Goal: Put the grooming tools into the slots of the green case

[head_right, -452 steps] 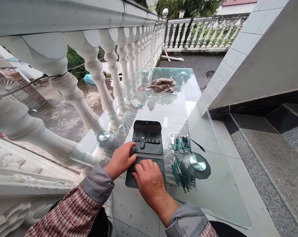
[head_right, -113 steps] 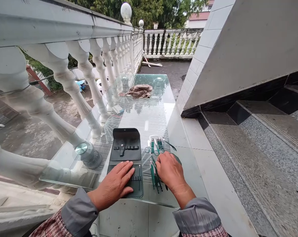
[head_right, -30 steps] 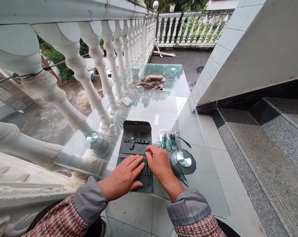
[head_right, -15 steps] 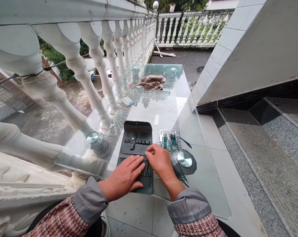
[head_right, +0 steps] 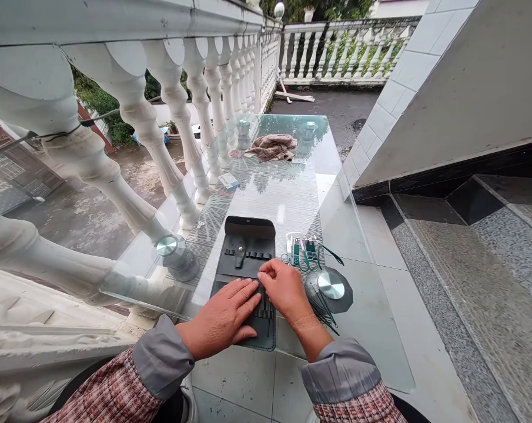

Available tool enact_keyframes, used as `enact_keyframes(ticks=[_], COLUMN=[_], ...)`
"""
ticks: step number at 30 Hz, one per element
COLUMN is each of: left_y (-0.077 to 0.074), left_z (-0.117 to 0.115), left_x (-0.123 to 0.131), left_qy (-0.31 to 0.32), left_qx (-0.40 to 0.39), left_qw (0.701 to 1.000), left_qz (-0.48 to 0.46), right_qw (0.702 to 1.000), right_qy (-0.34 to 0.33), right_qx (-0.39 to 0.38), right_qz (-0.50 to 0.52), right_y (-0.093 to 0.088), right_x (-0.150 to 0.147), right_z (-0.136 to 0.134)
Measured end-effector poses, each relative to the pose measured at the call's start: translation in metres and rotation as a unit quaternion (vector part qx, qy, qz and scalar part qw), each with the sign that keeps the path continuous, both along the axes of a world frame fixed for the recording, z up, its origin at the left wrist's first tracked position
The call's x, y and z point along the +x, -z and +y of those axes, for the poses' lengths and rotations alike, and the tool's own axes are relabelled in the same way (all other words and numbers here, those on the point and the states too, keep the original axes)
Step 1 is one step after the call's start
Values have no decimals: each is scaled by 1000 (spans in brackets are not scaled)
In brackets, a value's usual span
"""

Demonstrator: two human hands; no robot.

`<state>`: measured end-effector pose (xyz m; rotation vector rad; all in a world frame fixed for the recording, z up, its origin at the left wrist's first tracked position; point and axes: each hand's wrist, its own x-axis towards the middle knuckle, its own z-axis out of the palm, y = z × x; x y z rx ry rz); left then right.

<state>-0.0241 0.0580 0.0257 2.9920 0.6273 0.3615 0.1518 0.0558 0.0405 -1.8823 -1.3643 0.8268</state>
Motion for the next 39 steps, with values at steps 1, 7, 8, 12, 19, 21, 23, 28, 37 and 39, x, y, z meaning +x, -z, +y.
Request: enact_keyframes(ticks=[1, 7, 8, 12, 19, 21, 23, 28, 37, 39], left_y=[1, 3, 3, 1, 0, 1, 2, 1, 1, 1], left_z=[0, 1, 1, 1, 1, 1, 1, 1, 1, 2], left_x=[0, -2, -2, -3, -3, -3, -3, -3, -3, -3], left_qy=[0, 19, 22, 24, 24, 25, 26, 27, 27, 29], left_qx=[-1, -18, -23, -40, -53, -53, -53, -54, -62, -58], left_qw=[1000, 999, 999, 998, 998, 998, 998, 998, 997, 997], left_qz=[-2, -38, -41, -40, -34, -34, -34, -32, -32, -34], right_qw=[999, 992, 992, 992, 999, 999, 998, 992, 998, 998], right_qy=[2, 34, 39, 44, 34, 32, 36, 61, 20, 6], right_qx=[-10, -42, -43, -44, -11, -8, -19, -28, -53, -27], right_qz=[33, 118, 116, 107, 18, 18, 52, 104, 10, -60], right_y=[0, 1, 2, 4, 3, 3, 2, 0, -3, -3], right_x=[-1, 7, 9, 12, 12, 11, 10, 7, 5, 4], right_z=[0, -3, -4, -5, -5, -5, -6, -6, -3, -3])
